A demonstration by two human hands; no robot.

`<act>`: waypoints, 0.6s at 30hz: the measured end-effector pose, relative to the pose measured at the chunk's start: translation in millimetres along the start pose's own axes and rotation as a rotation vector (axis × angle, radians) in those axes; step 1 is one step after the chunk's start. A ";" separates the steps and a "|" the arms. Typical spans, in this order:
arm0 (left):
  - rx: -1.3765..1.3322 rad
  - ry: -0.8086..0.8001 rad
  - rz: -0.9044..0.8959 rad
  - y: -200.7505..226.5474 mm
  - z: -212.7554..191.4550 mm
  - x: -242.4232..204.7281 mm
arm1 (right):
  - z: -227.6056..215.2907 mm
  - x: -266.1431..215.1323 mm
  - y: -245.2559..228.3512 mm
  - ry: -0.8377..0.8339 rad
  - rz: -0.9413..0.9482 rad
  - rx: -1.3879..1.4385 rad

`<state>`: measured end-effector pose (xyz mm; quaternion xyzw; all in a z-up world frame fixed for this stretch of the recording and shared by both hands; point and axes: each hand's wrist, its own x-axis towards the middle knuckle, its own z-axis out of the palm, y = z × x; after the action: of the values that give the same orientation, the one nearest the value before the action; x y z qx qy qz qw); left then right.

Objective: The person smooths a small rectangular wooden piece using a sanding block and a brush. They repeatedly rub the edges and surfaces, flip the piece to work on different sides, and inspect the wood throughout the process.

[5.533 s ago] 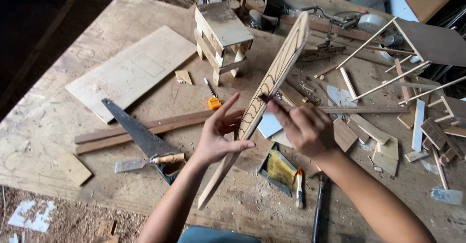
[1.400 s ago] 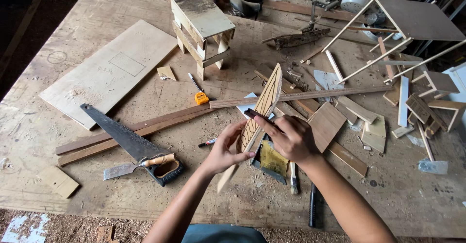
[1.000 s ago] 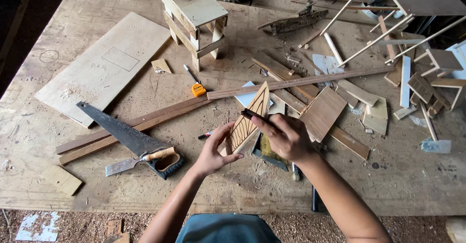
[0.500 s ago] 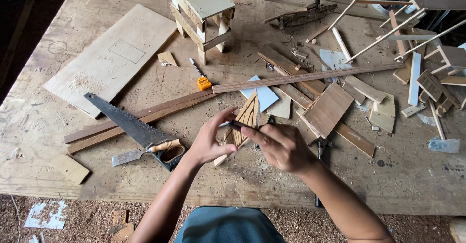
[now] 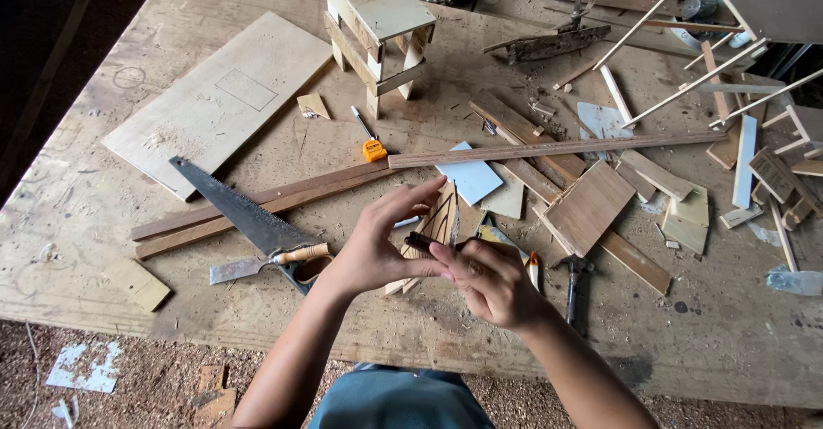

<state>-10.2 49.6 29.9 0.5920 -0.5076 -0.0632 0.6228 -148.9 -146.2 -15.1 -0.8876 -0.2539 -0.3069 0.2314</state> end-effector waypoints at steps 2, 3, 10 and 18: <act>0.038 -0.003 0.004 1.5 -1.5 -1.9 | 3.0 1.5 3.1 0.074 0.016 0.013; 0.070 -0.004 -0.006 2.2 -2.1 -2.8 | 3.5 4.3 4.5 0.112 0.024 0.018; -0.026 0.082 -0.007 5.7 9.8 -2.8 | -12.3 28.5 -13.9 0.185 0.029 -0.292; -0.094 0.133 -0.039 -10.1 17.7 5.2 | 12.9 13.2 -12.0 0.268 0.178 -0.204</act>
<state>-15.0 31.3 20.9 0.5749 -0.4500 -0.0597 0.6807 -141.4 -125.6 -12.4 -0.8767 -0.1088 -0.4247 0.1981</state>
